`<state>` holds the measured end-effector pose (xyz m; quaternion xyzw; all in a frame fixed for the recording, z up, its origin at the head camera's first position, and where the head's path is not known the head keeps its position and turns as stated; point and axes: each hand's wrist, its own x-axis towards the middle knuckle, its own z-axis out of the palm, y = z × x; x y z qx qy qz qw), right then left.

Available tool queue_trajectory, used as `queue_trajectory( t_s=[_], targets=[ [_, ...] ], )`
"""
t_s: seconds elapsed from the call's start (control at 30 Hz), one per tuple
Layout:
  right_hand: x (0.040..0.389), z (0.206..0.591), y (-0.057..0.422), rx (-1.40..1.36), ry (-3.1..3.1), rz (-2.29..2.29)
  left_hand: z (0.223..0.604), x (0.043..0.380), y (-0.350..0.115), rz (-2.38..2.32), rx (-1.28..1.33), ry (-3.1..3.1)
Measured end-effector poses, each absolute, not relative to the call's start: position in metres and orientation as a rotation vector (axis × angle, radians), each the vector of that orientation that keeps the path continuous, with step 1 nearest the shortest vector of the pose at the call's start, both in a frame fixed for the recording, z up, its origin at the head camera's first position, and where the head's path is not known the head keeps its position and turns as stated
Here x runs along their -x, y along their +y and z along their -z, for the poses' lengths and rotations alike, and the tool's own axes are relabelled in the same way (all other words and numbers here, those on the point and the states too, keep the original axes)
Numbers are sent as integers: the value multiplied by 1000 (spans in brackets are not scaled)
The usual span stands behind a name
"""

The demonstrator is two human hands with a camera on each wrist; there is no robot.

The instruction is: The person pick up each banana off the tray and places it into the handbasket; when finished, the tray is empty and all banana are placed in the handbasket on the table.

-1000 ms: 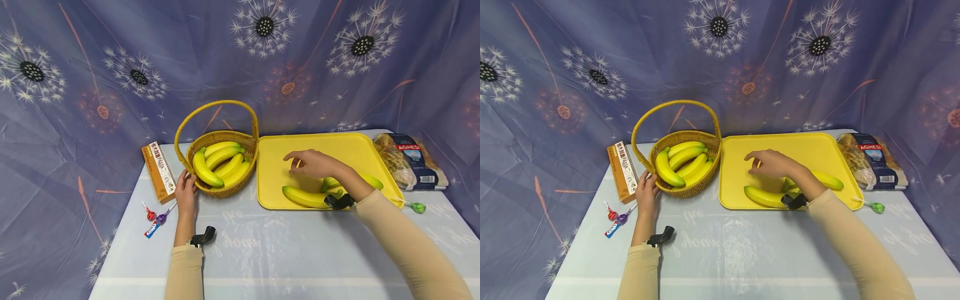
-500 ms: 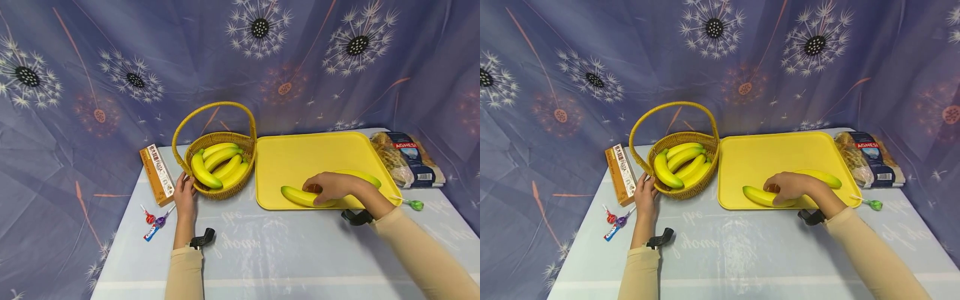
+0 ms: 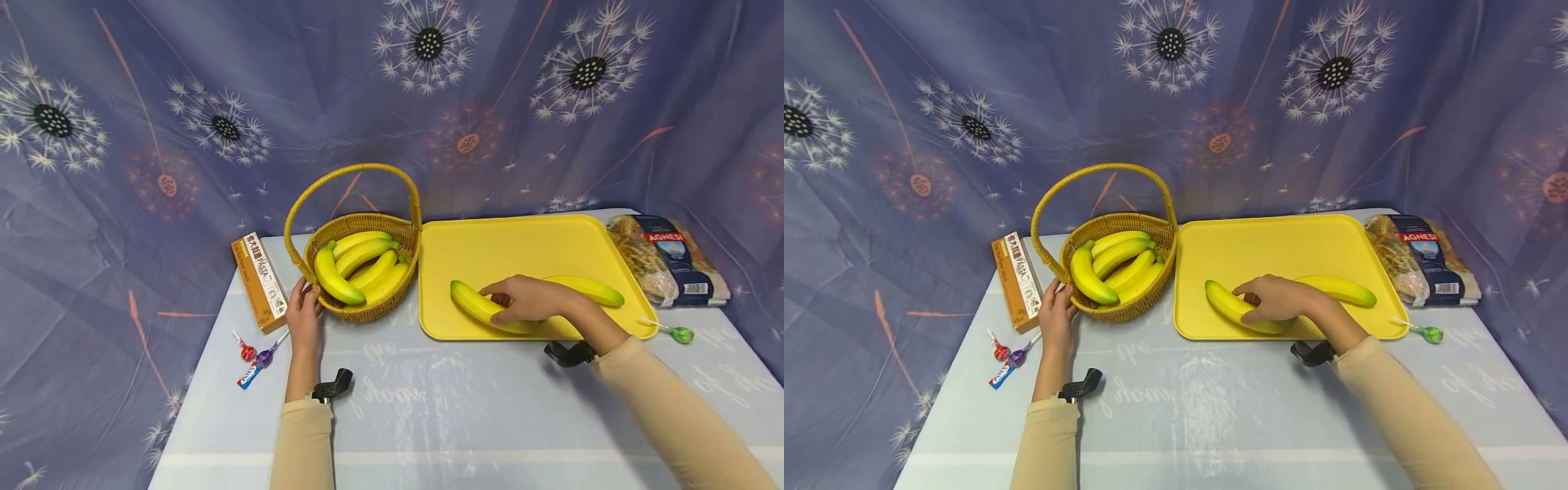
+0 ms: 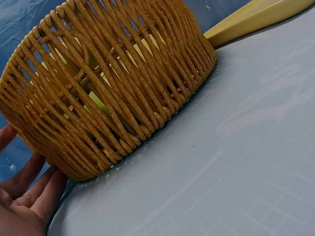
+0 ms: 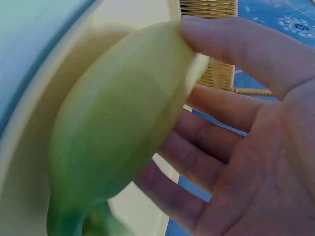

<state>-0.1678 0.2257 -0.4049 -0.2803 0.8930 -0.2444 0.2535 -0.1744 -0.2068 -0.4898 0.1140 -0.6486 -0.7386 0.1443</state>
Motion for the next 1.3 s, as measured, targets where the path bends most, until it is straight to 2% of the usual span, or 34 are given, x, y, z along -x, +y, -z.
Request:
queue_trajectory(
  t_s=[0.6,1.3],
  targets=[
    [206,381,167,863,2487,841,487,176,-210,2144,-329,-1916],
    [235,342,99,922,2533,894,491,175,-205,2117,-301,-1859]
  ],
)
